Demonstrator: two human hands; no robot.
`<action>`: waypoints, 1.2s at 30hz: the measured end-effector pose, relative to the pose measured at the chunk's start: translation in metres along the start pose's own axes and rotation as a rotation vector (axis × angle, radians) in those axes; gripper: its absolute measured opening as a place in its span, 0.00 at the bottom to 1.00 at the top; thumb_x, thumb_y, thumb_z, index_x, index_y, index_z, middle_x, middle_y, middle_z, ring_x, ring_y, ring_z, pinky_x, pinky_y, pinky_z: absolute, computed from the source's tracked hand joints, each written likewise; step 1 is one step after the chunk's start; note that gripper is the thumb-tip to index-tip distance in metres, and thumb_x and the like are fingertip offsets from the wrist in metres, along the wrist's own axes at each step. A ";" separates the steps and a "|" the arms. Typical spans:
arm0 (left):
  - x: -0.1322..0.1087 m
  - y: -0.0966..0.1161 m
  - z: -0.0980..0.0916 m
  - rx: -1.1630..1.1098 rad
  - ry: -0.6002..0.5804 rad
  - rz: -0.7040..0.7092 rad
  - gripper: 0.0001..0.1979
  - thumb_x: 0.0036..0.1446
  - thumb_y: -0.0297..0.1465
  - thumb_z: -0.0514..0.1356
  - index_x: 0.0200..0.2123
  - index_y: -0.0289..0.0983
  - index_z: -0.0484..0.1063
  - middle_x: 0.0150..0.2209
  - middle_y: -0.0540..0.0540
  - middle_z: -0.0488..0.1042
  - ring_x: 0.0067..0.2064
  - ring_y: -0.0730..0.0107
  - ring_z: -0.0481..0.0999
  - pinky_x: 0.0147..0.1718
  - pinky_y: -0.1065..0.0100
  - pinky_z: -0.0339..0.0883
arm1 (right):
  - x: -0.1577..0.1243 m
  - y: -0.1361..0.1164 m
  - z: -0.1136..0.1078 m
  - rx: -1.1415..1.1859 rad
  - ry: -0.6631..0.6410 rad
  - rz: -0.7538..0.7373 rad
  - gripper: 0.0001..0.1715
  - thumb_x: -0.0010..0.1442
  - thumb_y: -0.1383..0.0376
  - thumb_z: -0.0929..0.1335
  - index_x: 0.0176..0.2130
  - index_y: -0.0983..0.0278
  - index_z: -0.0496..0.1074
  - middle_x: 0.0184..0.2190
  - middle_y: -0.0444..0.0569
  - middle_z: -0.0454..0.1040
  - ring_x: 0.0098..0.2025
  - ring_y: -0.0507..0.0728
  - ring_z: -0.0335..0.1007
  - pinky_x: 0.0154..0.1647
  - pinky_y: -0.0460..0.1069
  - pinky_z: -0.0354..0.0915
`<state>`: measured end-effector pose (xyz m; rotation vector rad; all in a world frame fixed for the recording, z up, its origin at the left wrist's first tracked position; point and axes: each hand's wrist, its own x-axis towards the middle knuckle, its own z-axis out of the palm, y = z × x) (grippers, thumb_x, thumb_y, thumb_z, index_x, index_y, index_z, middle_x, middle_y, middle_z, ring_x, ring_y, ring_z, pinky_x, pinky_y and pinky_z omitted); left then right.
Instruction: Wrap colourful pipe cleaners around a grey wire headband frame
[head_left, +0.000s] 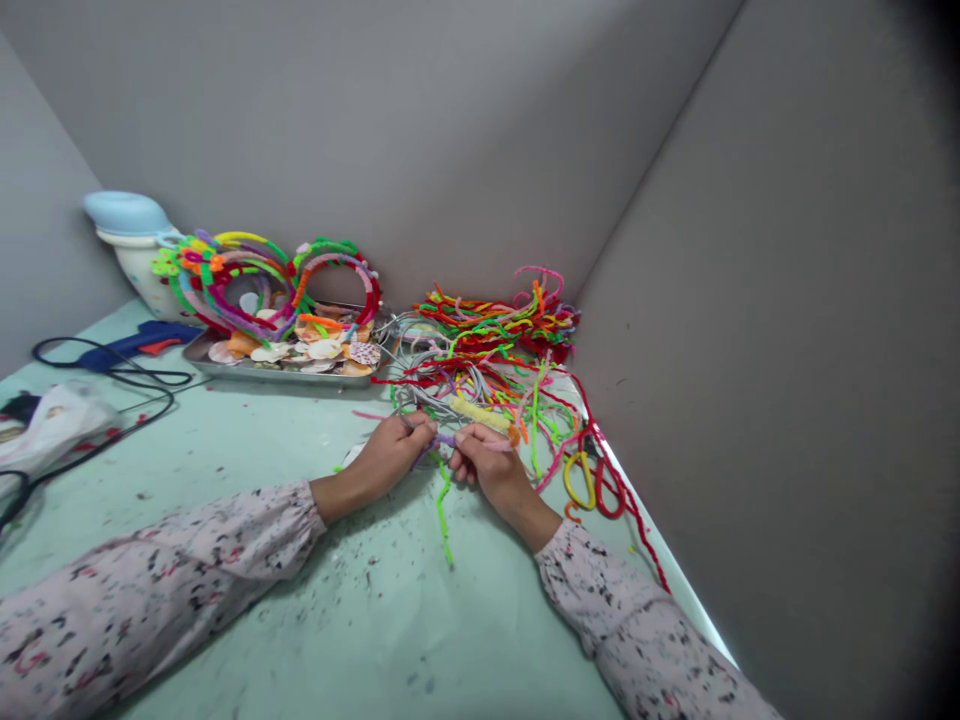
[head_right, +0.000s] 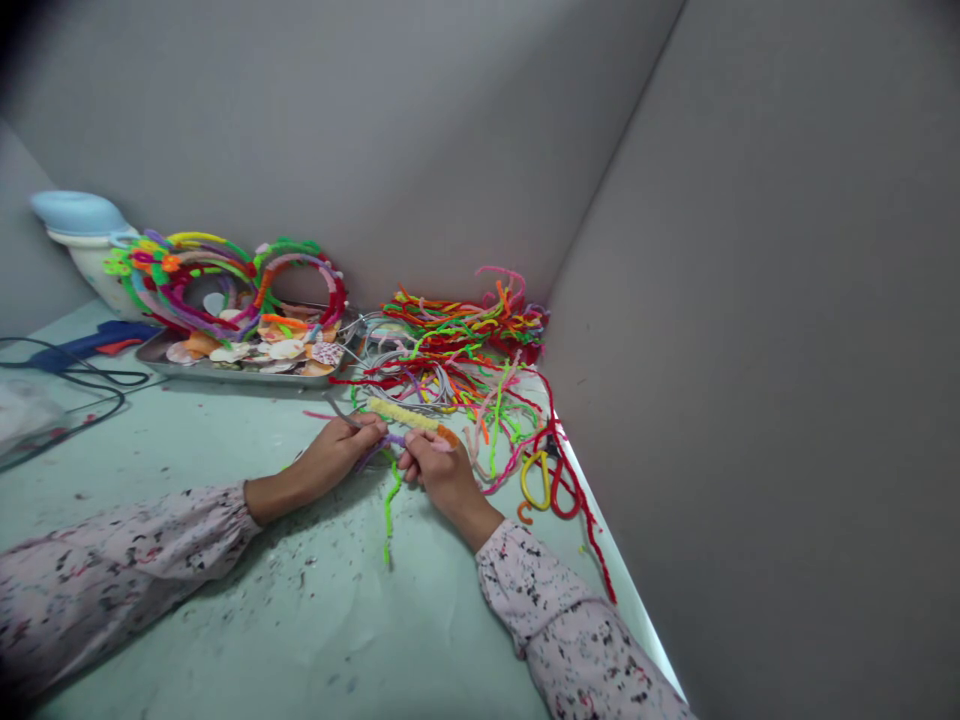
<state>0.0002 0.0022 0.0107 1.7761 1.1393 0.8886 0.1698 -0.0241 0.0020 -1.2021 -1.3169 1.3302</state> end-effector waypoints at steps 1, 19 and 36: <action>0.001 -0.001 0.000 0.003 0.000 0.002 0.16 0.59 0.38 0.50 0.22 0.38 0.58 0.21 0.54 0.56 0.26 0.73 0.58 0.27 0.69 0.53 | 0.000 0.000 0.000 -0.008 -0.001 -0.004 0.16 0.58 0.57 0.65 0.25 0.64 0.69 0.19 0.43 0.70 0.18 0.48 0.62 0.20 0.44 0.56; 0.003 -0.002 0.000 0.048 -0.029 -0.016 0.16 0.58 0.39 0.50 0.22 0.38 0.60 0.22 0.53 0.59 0.27 0.71 0.60 0.27 0.69 0.54 | 0.002 0.003 0.000 -0.012 0.035 0.013 0.16 0.57 0.57 0.65 0.24 0.65 0.70 0.17 0.43 0.70 0.18 0.48 0.62 0.20 0.44 0.56; 0.003 0.002 -0.001 0.033 -0.047 -0.017 0.18 0.56 0.42 0.51 0.20 0.38 0.58 0.20 0.53 0.58 0.25 0.72 0.58 0.25 0.70 0.53 | 0.001 0.000 0.001 0.033 0.023 0.028 0.13 0.56 0.57 0.66 0.27 0.64 0.68 0.19 0.42 0.71 0.19 0.48 0.63 0.19 0.43 0.55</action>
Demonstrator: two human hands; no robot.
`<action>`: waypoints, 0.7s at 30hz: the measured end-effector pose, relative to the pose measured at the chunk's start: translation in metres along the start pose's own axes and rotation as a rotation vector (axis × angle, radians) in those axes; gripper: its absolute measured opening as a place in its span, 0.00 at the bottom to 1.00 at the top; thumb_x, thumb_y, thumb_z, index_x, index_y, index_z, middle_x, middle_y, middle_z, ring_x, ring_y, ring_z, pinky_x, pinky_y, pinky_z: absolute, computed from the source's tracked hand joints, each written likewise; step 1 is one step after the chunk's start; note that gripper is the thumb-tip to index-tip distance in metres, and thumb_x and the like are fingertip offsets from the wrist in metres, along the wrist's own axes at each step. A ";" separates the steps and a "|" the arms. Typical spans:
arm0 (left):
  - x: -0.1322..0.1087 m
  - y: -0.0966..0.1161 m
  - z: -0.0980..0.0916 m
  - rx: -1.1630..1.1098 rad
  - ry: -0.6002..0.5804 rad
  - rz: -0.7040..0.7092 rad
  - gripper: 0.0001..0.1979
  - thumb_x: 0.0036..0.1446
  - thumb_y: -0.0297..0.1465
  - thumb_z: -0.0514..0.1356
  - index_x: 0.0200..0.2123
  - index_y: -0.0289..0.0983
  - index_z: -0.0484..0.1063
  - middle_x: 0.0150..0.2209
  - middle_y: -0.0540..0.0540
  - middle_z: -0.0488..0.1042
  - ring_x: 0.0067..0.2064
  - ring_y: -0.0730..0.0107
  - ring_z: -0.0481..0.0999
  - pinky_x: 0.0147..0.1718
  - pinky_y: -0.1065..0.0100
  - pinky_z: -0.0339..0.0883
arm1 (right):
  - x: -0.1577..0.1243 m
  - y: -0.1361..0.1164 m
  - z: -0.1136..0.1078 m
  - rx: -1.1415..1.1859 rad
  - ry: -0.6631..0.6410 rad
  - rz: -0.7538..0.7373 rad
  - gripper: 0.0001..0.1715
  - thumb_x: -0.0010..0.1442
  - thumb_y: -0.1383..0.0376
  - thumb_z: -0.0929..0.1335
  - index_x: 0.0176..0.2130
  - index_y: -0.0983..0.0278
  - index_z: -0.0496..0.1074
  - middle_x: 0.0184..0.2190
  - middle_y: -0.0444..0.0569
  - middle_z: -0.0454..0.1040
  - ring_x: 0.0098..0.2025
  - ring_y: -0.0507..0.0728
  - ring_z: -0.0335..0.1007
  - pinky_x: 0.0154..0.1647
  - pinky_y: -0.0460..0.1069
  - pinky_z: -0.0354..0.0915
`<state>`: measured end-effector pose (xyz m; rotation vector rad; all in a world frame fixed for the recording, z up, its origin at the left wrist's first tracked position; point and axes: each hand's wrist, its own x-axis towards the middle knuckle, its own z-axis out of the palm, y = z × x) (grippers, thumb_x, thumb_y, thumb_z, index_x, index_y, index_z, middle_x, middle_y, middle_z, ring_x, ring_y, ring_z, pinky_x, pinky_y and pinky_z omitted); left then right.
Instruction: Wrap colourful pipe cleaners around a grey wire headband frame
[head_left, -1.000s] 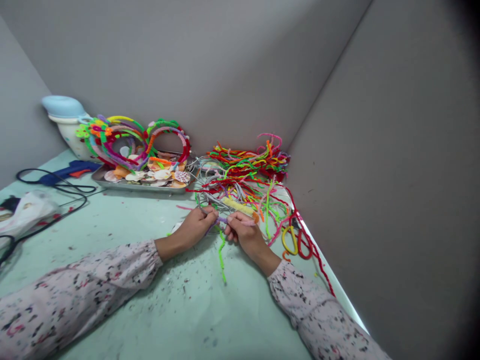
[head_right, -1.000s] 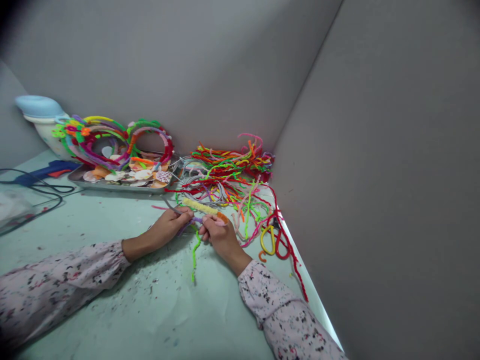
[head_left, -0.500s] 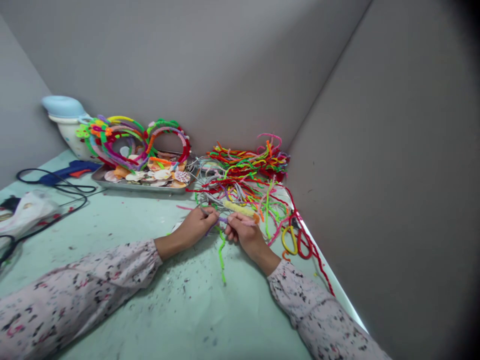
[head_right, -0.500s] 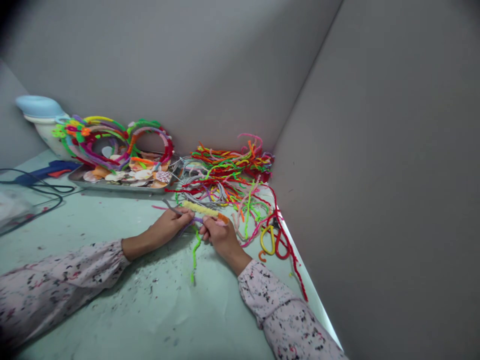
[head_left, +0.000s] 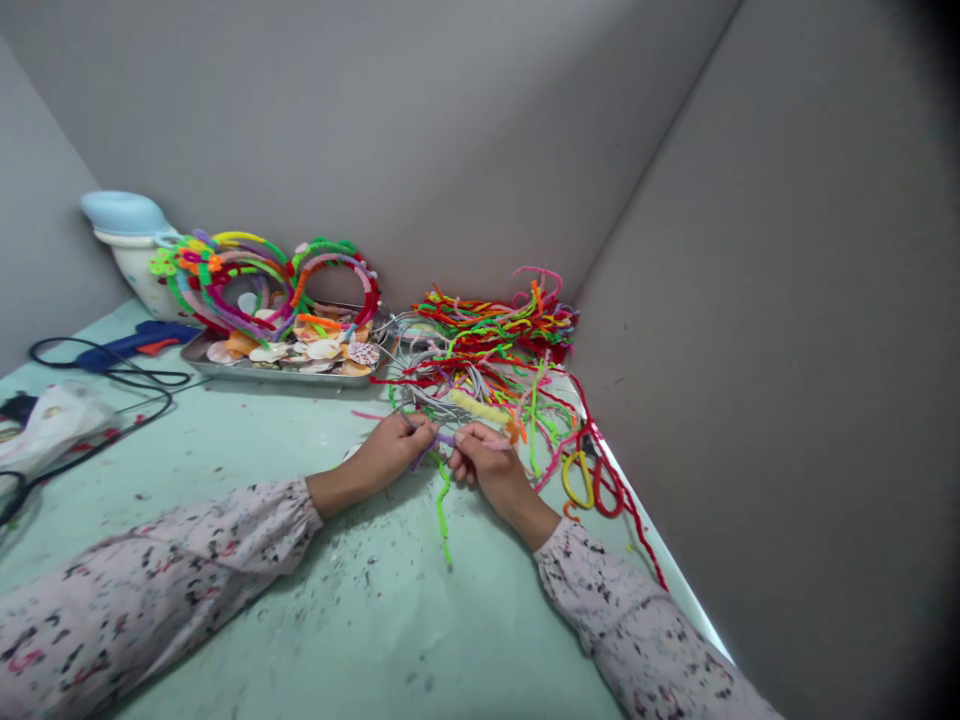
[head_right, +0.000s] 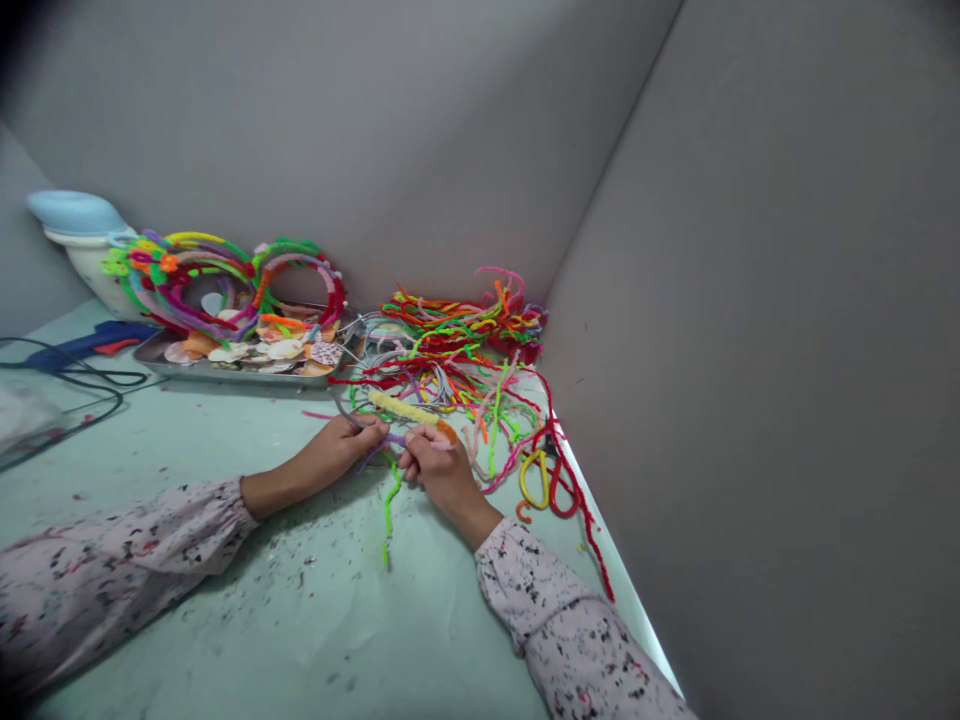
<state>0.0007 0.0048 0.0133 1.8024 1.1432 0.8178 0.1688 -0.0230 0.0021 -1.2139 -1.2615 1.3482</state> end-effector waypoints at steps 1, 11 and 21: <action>0.000 -0.001 0.000 -0.004 -0.002 0.001 0.18 0.57 0.42 0.51 0.20 0.38 0.58 0.20 0.53 0.58 0.25 0.72 0.58 0.25 0.70 0.53 | 0.000 0.000 0.000 0.004 0.001 0.003 0.12 0.55 0.57 0.66 0.27 0.64 0.68 0.19 0.42 0.71 0.18 0.48 0.63 0.19 0.43 0.55; -0.001 -0.005 -0.001 0.030 0.036 -0.001 0.18 0.58 0.42 0.52 0.21 0.37 0.60 0.19 0.54 0.59 0.24 0.72 0.60 0.25 0.70 0.52 | 0.002 0.001 -0.001 -0.001 0.003 0.005 0.13 0.55 0.57 0.66 0.26 0.64 0.67 0.19 0.42 0.71 0.18 0.48 0.63 0.18 0.43 0.55; 0.000 -0.003 0.000 0.001 -0.011 -0.022 0.19 0.56 0.45 0.51 0.20 0.38 0.59 0.18 0.54 0.57 0.22 0.73 0.57 0.23 0.70 0.51 | 0.002 0.003 -0.001 0.000 -0.030 0.003 0.12 0.57 0.58 0.65 0.27 0.64 0.67 0.20 0.42 0.71 0.18 0.47 0.63 0.18 0.42 0.55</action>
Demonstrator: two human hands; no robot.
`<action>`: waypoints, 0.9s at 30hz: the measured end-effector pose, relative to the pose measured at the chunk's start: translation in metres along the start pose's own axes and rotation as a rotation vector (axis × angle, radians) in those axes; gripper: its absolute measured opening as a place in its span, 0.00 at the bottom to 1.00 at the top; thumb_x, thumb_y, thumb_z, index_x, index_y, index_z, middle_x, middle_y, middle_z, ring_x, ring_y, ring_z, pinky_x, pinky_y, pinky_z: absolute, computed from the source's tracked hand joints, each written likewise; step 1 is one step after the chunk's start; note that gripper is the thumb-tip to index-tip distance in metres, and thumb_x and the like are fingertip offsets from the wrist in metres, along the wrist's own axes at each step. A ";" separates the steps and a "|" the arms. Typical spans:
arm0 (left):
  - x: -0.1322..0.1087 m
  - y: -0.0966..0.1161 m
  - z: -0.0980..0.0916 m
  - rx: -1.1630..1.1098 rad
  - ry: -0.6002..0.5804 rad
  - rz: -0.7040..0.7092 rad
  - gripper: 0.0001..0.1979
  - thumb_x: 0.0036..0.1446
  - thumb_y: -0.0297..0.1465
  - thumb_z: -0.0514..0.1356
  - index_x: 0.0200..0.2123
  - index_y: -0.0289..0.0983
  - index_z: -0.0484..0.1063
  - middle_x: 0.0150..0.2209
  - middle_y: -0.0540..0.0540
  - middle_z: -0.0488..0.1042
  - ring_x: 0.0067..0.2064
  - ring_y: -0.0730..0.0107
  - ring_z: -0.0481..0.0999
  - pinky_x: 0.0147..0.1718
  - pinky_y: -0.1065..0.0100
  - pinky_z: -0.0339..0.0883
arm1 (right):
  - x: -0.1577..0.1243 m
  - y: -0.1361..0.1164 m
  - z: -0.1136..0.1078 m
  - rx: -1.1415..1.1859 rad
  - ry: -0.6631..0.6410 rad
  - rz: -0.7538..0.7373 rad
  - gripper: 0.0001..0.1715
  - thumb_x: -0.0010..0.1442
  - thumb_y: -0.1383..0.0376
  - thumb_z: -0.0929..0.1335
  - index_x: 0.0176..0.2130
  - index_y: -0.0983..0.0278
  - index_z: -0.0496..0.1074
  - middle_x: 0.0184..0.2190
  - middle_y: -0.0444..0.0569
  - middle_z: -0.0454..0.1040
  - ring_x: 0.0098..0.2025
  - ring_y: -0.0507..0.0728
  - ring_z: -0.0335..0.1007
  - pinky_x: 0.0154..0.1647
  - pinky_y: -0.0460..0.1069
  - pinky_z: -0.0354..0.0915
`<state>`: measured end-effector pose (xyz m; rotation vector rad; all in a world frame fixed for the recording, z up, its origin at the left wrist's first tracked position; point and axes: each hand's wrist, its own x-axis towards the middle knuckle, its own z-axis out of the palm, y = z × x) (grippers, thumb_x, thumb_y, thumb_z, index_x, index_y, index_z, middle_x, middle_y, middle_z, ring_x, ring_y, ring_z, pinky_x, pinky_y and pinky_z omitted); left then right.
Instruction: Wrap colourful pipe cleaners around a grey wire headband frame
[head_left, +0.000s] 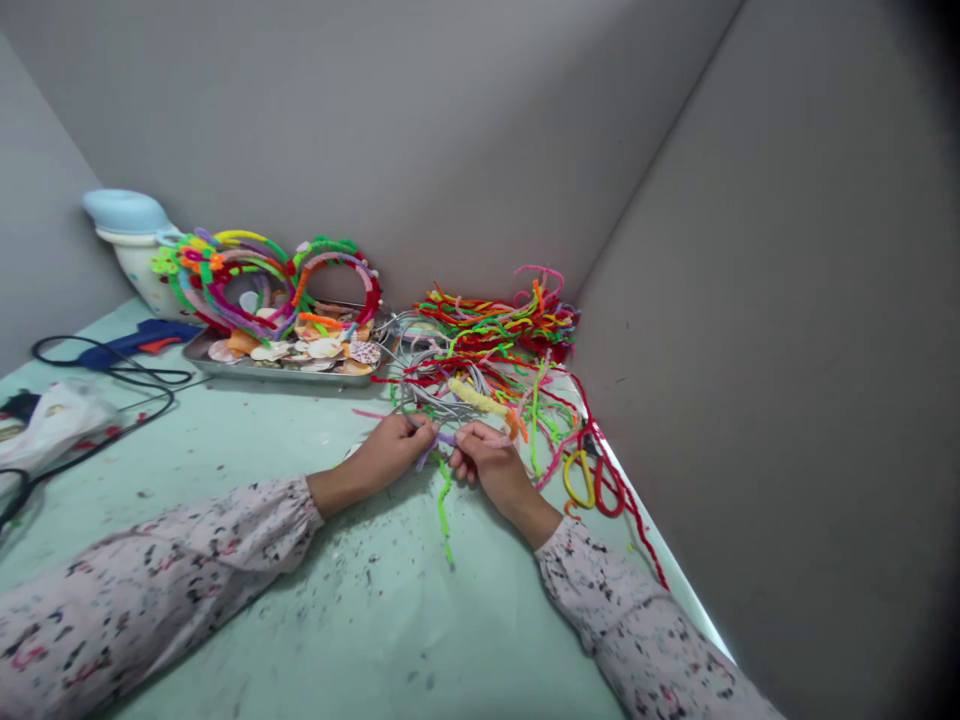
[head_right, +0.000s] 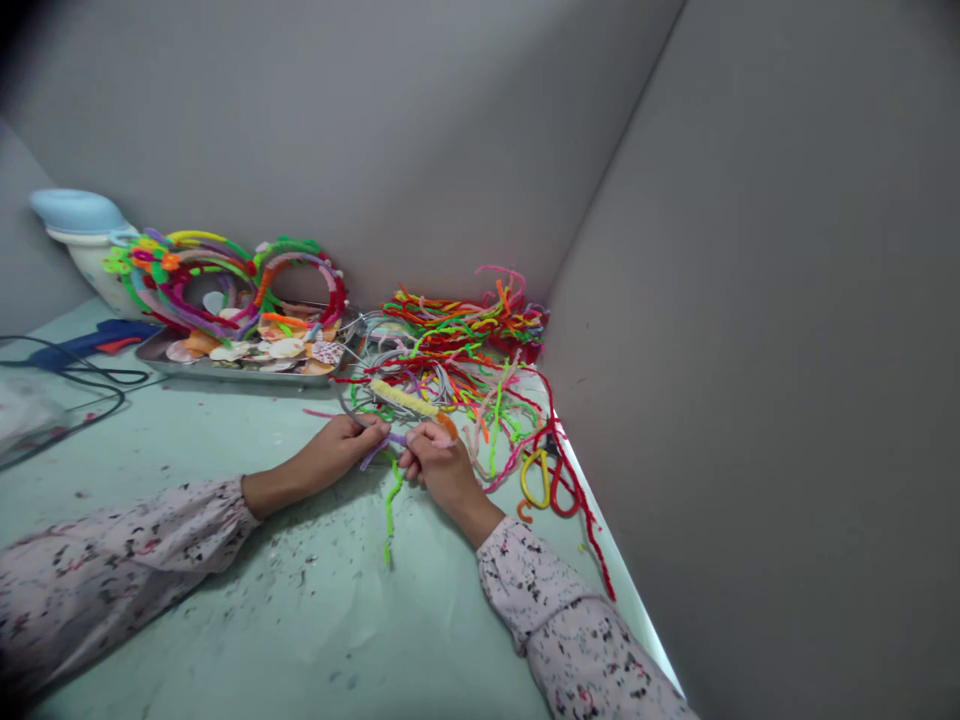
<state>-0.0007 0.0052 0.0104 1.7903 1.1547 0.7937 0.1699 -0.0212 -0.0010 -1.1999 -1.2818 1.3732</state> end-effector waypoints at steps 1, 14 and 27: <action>0.000 0.000 0.000 -0.003 -0.006 0.002 0.20 0.56 0.45 0.51 0.20 0.38 0.59 0.18 0.54 0.57 0.22 0.73 0.57 0.23 0.70 0.51 | 0.000 0.000 0.000 -0.001 -0.001 -0.001 0.12 0.57 0.58 0.65 0.27 0.64 0.67 0.20 0.42 0.71 0.18 0.47 0.63 0.18 0.42 0.55; 0.000 0.001 -0.001 -0.036 -0.054 -0.005 0.19 0.57 0.45 0.51 0.22 0.37 0.59 0.20 0.54 0.56 0.24 0.73 0.56 0.24 0.71 0.52 | 0.000 0.000 -0.001 0.005 0.005 -0.001 0.13 0.57 0.58 0.65 0.27 0.64 0.67 0.20 0.42 0.71 0.19 0.47 0.63 0.18 0.42 0.55; -0.001 0.002 -0.001 -0.132 -0.062 0.013 0.19 0.57 0.44 0.53 0.22 0.36 0.62 0.21 0.54 0.58 0.24 0.75 0.57 0.24 0.72 0.52 | 0.001 0.001 -0.002 0.002 0.001 -0.024 0.14 0.57 0.58 0.65 0.26 0.64 0.68 0.20 0.42 0.71 0.18 0.47 0.63 0.18 0.42 0.56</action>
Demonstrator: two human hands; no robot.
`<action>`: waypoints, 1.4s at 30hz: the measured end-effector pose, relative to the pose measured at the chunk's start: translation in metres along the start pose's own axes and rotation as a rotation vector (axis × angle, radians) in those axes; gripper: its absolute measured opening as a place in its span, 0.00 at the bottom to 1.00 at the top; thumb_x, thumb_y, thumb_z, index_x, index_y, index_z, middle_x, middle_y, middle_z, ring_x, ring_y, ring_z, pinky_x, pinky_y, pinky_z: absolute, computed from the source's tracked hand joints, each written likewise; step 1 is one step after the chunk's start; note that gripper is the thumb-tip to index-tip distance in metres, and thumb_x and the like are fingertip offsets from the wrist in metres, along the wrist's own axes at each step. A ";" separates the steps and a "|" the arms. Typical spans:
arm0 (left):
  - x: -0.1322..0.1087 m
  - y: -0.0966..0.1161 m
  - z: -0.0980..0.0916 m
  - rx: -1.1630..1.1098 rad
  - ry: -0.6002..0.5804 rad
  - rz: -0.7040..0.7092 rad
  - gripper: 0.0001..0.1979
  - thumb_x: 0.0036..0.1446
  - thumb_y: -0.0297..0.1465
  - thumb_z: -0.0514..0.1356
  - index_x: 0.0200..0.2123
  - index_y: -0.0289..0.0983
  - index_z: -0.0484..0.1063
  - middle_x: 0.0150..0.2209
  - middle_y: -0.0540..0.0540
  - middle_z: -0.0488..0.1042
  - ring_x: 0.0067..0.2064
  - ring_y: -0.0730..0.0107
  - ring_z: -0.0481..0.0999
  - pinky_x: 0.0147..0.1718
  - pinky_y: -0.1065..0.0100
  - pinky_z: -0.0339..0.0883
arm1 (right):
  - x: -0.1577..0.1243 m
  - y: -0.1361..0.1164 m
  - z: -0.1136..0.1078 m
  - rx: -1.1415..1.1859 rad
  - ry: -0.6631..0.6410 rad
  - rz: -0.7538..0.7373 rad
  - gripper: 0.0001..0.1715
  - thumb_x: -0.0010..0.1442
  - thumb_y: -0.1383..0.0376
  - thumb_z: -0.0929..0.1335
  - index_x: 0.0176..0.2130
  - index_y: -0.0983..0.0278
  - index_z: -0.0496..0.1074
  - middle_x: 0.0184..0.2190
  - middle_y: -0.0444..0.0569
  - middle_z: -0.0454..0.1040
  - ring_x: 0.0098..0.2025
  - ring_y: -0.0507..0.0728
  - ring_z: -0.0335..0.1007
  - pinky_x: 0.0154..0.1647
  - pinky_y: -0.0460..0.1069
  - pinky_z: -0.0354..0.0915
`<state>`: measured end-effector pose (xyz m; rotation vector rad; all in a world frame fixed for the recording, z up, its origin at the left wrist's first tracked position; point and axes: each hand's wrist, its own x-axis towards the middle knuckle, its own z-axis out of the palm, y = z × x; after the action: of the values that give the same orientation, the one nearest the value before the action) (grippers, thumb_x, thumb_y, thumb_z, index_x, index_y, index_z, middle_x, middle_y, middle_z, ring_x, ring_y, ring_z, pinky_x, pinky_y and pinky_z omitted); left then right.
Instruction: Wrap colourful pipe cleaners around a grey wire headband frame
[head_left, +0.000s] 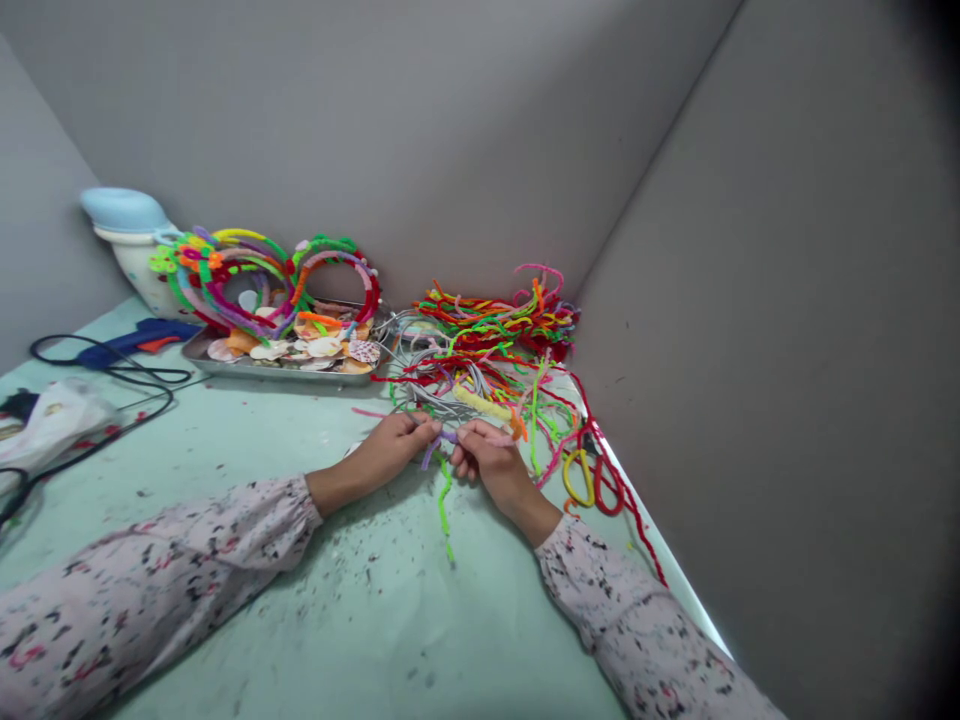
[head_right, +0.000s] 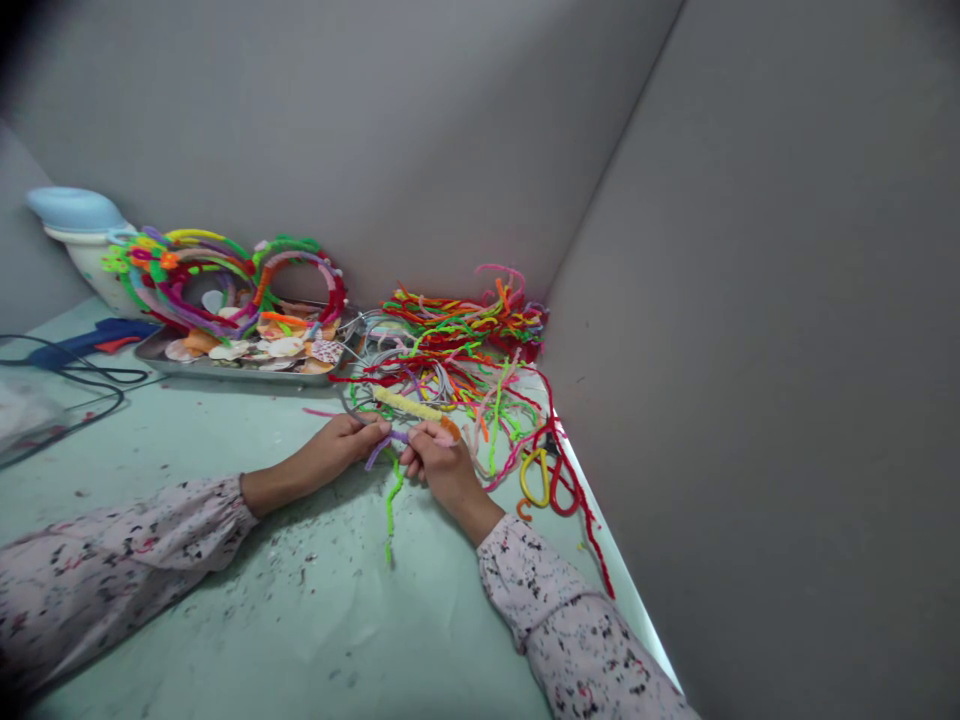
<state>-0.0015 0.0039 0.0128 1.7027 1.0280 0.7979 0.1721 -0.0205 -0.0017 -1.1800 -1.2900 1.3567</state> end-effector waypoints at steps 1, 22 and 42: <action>0.000 0.000 0.000 -0.025 -0.004 0.002 0.18 0.57 0.43 0.53 0.22 0.36 0.62 0.21 0.54 0.59 0.24 0.75 0.57 0.24 0.72 0.52 | 0.000 0.000 0.000 0.002 0.001 -0.001 0.14 0.57 0.58 0.65 0.25 0.64 0.68 0.19 0.42 0.70 0.18 0.47 0.63 0.18 0.42 0.56; -0.002 -0.001 0.000 -0.005 0.008 0.043 0.12 0.54 0.38 0.56 0.32 0.34 0.70 0.30 0.48 0.74 0.32 0.69 0.69 0.33 0.68 0.62 | 0.004 0.003 -0.002 0.141 0.027 -0.007 0.09 0.55 0.62 0.65 0.25 0.64 0.68 0.18 0.42 0.71 0.17 0.47 0.62 0.16 0.42 0.54; -0.002 -0.003 0.000 0.054 0.037 0.123 0.09 0.58 0.34 0.55 0.34 0.34 0.71 0.34 0.47 0.74 0.36 0.68 0.71 0.37 0.68 0.64 | 0.005 0.001 -0.003 0.134 0.003 0.010 0.10 0.54 0.60 0.66 0.25 0.64 0.68 0.18 0.42 0.71 0.17 0.47 0.62 0.16 0.42 0.54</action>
<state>-0.0029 0.0024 0.0099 1.8173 0.9850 0.8906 0.1749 -0.0155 -0.0028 -1.0969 -1.1733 1.4251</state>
